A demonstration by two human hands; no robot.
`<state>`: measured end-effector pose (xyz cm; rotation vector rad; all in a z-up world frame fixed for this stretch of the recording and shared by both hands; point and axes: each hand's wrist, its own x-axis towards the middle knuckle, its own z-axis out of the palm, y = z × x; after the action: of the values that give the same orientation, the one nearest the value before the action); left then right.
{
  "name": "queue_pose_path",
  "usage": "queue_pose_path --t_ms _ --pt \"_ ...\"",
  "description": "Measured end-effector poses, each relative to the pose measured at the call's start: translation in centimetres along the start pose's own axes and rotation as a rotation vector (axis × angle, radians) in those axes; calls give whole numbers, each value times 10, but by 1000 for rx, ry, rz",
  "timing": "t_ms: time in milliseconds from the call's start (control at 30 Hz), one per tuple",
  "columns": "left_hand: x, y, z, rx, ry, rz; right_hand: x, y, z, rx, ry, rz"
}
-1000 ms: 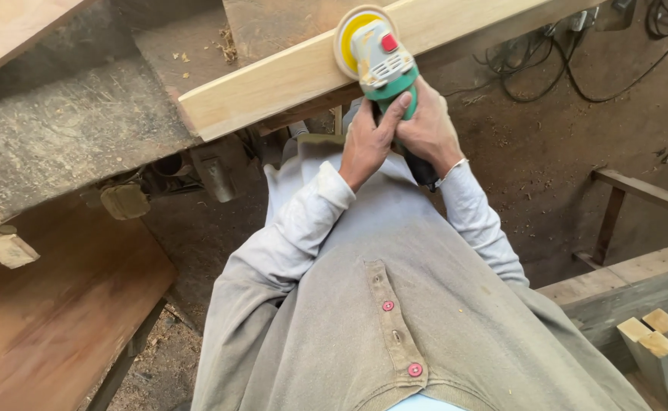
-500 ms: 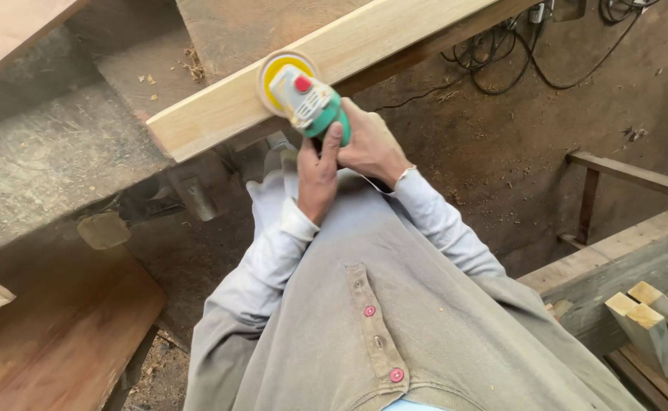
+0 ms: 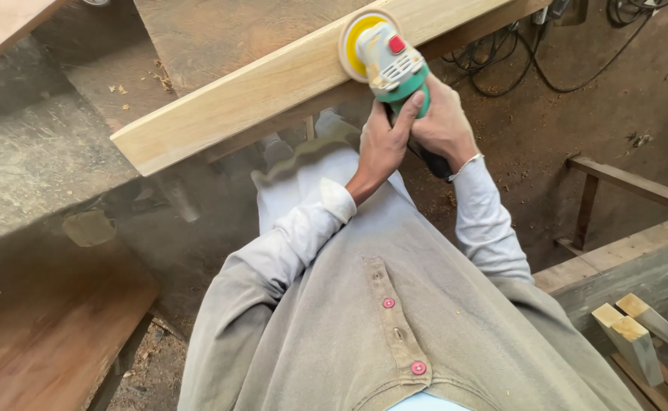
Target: The person uses a handheld orbital sander to smooth the surface of a wooden plank resting on a workbench. They move the sander back and forth along the length of the wood, occasionally pausing to reposition the plank with their left hand.
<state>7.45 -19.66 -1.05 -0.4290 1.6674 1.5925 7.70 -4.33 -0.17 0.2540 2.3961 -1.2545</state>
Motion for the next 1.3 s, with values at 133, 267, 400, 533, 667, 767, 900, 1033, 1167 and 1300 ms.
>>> queue_pose_path --t_ms 133,267,400,533,667,767,900,1033,1167,1300 --pt "11 21 23 36 -31 -71 2 38 -21 22 76 -11" --pt "22 33 49 60 -51 -105 1 55 -44 8 111 -43" --pt "41 42 71 84 -131 -45 2 65 -69 70 165 -31" --pt "50 29 72 292 -305 214 -11 109 -88 181 328 91" --pt "53 -41 -6 632 69 980 -50 76 -107 535 468 353" --pt "78 -62 -92 1523 422 847 -86 101 -109 526 602 455" --pt "112 -11 -158 1301 201 933 -119 123 -100 571 620 502" --pt "168 23 -201 1126 -146 733 -138 142 -76 684 664 613" --pt "153 50 -181 1310 -89 556 -145 144 -59 704 646 673" --pt "174 22 -186 1666 347 758 -146 136 -48 734 636 700"
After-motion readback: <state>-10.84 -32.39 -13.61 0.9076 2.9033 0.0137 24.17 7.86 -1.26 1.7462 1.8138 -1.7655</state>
